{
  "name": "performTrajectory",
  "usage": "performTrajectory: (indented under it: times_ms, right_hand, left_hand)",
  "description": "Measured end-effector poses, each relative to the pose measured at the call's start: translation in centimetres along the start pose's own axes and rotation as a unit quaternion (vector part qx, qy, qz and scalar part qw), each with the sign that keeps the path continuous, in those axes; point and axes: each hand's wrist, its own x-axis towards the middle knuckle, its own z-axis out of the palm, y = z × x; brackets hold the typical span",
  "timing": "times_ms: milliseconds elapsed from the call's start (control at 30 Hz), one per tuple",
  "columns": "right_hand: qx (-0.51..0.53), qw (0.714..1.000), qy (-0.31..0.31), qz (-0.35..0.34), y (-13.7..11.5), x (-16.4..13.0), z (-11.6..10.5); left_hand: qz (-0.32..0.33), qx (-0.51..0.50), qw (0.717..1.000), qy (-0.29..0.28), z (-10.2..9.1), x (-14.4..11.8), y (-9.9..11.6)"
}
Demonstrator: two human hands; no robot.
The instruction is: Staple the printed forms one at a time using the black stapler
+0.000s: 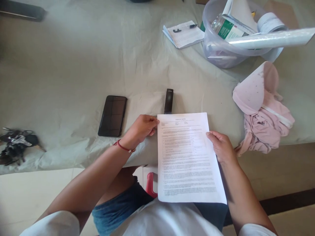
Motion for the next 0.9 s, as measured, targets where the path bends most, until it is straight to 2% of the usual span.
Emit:
performTrajectory:
  times_ms: [167,267,433,533,600,667,767,833,900]
  right_hand:
    - [0.018,1.0,0.023,-0.007,-0.1,0.1,0.2]
    - [0.03,0.999,0.042,-0.004,0.1,0.1,0.2]
    - [0.039,0.997,0.06,-0.025,0.9,0.2,0.9]
    - [0.002,0.996,0.072,-0.06,1.5,0.3,1.2]
    - [-0.071,0.991,0.074,-0.089,1.7,0.4,1.0]
    - [-0.19,0.969,0.1,-0.121,1.4,0.4,0.6]
    - [-0.338,0.904,0.179,-0.191,0.1,0.2,0.3]
    - [-0.355,0.875,0.201,-0.26,-1.1,0.0,0.7]
    - [-0.34,0.86,0.182,-0.334,-2.3,-0.3,1.8]
  left_hand:
    - [0.015,0.025,0.999,0.032,0.4,0.7,0.6]
    - [0.006,-0.005,0.999,0.032,0.6,1.0,0.8]
    - [0.033,-0.002,0.999,0.027,0.7,1.5,-0.1]
    - [0.047,0.022,0.998,0.024,0.6,1.6,-0.5]
    - [0.049,0.034,0.998,0.026,0.5,1.6,-0.6]
    - [0.049,0.044,0.997,0.03,0.5,1.6,-0.5]
    - [0.044,0.049,0.997,0.033,0.6,1.5,-0.3]
    - [0.042,0.049,0.997,0.033,0.6,1.4,-0.3]
    - [0.042,0.049,0.997,0.034,0.6,1.2,-0.2]
